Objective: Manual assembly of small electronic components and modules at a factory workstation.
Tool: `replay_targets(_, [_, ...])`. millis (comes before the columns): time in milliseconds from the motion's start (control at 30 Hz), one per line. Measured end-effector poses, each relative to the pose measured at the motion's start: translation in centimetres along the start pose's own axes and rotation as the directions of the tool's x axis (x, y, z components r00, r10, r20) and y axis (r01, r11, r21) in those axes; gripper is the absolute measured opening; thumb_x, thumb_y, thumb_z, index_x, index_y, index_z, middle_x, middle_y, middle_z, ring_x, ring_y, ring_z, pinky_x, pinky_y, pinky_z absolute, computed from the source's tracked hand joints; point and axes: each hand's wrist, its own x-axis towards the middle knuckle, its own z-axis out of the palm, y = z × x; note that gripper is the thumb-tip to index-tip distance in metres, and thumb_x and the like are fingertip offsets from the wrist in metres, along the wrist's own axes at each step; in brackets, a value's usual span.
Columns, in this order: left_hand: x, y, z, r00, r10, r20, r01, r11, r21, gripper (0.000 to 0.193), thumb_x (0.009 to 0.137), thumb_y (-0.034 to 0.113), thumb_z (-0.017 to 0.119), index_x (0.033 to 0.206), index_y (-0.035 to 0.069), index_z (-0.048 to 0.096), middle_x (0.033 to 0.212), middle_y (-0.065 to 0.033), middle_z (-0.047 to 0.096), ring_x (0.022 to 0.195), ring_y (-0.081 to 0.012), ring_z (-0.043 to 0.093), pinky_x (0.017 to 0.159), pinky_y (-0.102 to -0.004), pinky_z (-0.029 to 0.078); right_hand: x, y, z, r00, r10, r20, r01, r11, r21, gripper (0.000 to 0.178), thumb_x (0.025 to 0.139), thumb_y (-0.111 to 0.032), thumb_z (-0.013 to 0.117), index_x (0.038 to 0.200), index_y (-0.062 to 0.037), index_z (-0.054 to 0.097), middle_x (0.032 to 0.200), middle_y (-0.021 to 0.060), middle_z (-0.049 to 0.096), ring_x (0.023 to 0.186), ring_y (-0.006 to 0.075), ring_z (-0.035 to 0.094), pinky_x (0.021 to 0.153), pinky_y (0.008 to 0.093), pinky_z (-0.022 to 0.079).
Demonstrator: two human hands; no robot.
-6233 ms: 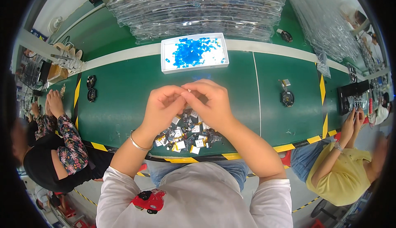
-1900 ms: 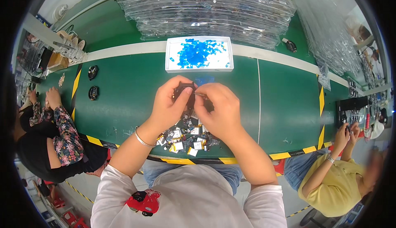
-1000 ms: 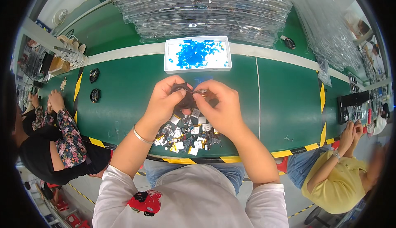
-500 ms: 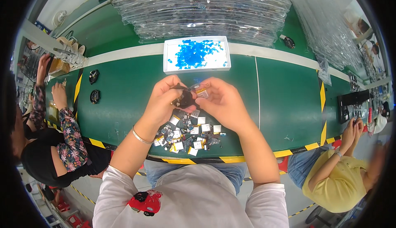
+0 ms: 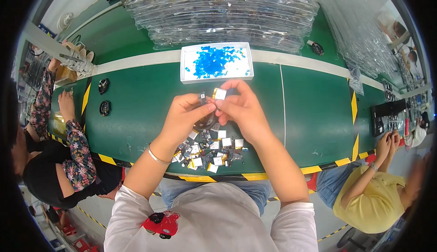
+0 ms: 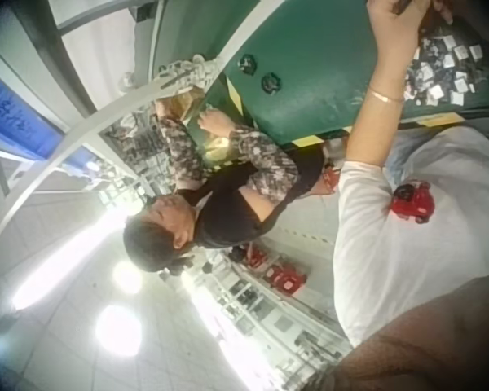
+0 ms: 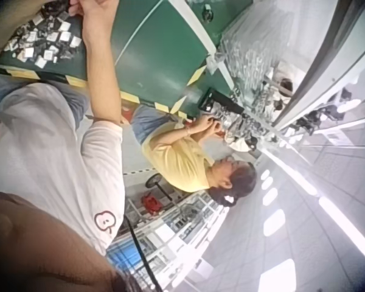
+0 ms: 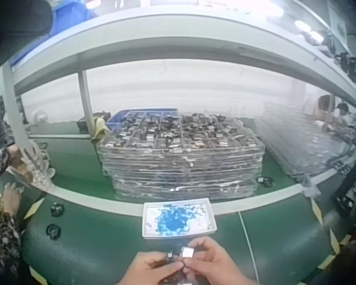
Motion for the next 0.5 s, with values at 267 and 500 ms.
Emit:
replay_targets(267, [0.1, 0.3, -0.7, 0.985, -0.166, -0.041, 0.142, 0.928, -0.345, 0.011, 0.084, 0.008, 0.066, 0.093, 0.0, 0.067, 0.089, -0.0069, 0.068, 0.079, -0.0106, 0.064, 0.072, -0.0236, 0.05, -0.3, 0.9, 1.1, 0.733, -0.658, 0.173, 0.564, 0.447, -0.694, 0.022, 0.075, 0.006, 0.063, 0.094, -0.004, 0.059, 0.084, 0.0081, 0.063, 0.074, 0.0155, 0.06, 0.064, 0.0262, 0.049])
replay_targets(500, [0.0, 0.3, -0.4, 0.969, -0.248, -0.01, 0.225, 0.895, -0.385, 0.012, 0.083, 0.01, 0.068, 0.09, 0.0, 0.067, 0.085, -0.0066, 0.068, 0.076, -0.011, 0.063, 0.071, -0.0239, 0.049, -0.1, 1.4, 1.0, 0.654, -0.711, 0.258, 0.588, 0.263, -0.764, 0.016, 0.068, 0.007, 0.064, 0.081, -0.0023, 0.062, 0.081, 0.0092, 0.062, 0.073, 0.0215, 0.061, 0.065, 0.0292, 0.05])
